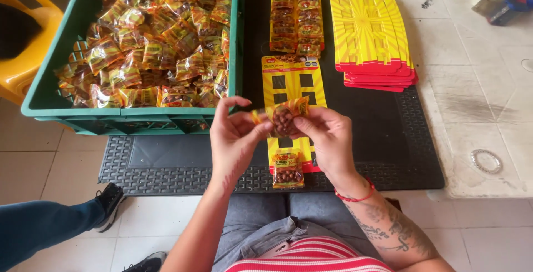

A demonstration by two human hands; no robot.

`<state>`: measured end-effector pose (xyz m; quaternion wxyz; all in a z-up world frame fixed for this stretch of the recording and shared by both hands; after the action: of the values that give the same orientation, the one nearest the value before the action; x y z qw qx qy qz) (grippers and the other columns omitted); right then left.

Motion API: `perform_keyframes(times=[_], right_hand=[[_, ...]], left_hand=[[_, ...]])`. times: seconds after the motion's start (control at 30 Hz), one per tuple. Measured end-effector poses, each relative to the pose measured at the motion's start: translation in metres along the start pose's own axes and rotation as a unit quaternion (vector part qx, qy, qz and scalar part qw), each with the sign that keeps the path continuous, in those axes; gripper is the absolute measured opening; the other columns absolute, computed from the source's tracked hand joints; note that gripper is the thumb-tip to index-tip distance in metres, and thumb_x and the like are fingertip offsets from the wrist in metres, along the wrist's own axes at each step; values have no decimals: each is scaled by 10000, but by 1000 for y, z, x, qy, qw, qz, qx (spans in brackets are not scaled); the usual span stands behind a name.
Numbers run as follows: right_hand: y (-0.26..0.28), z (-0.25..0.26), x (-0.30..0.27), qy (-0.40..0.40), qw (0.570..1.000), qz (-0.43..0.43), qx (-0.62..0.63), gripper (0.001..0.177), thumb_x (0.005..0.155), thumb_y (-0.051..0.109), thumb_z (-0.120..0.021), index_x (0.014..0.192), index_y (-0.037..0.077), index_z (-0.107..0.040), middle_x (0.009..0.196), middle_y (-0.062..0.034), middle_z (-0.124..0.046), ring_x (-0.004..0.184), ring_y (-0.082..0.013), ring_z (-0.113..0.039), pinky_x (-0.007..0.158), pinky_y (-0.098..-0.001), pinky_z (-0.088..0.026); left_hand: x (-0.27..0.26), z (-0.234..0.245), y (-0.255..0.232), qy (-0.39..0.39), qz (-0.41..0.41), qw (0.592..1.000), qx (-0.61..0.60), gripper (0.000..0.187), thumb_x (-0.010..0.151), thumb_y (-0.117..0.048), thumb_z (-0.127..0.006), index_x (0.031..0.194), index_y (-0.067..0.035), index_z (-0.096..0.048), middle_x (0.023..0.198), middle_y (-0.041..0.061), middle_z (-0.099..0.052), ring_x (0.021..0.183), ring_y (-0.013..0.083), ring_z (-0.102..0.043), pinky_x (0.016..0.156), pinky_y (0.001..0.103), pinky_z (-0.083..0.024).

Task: Filling yellow cardboard display strips with small snack bags from a large crate and stacking the finished strips.

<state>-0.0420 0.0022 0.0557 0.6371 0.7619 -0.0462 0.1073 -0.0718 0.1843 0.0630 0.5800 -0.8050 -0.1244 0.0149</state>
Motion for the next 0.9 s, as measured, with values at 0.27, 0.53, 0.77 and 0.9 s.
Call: perform_keyframes(times=[0.27, 0.53, 0.77, 0.9], right_hand=[[-3, 22, -13, -74, 996, 13, -43, 92, 949, 39, -730, 896, -36, -734, 808, -174, -759, 721, -252, -776, 714, -433, -673], [47, 18, -20, 150, 953, 5, -262, 39, 796, 84, -857, 778, 90, -823, 668, -79, -781, 610, -167, -756, 598, -281, -627], [-2, 30, -21, 164, 939, -161, -257, 149, 775, -81, -765, 908, -21, -797, 750, -128, -804, 706, -133, -717, 688, -324, -654], [-48, 35, 5, 102, 930, -69, -345, 193, 770, -18, -812, 925, 15, -702, 739, -122, -767, 658, -205, -744, 639, -326, -620]], left_hand=[[-14, -6, 33, -10, 32, 996, 78, 362, 756, -95, -908, 1087, -72, -763, 917, 152, -769, 858, 226, -761, 746, 368, -660], [-28, -13, 5, 89, -50, 974, 204, 574, 640, -239, -977, 1129, -48, -745, 1013, 165, -748, 1045, 384, -732, 908, 482, -609], [-28, 4, 60, 163, 63, 928, 329, 80, 829, -131, -839, 898, -144, -799, 777, 41, -773, 658, 208, -754, 652, 306, -633], [1, 0, 64, 146, -7, 864, 483, 77, 882, -180, -756, 838, -129, -720, 749, 65, -697, 712, 334, -731, 677, 460, -618]])
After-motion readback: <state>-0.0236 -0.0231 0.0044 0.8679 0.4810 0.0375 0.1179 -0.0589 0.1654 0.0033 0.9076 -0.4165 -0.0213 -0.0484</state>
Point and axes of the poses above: each hand's wrist, its own x-axis towards the middle knuckle, its own z-axis out of the back of the hand, y = z × x, the point moved 1 cm from there along x, towards the middle knuckle
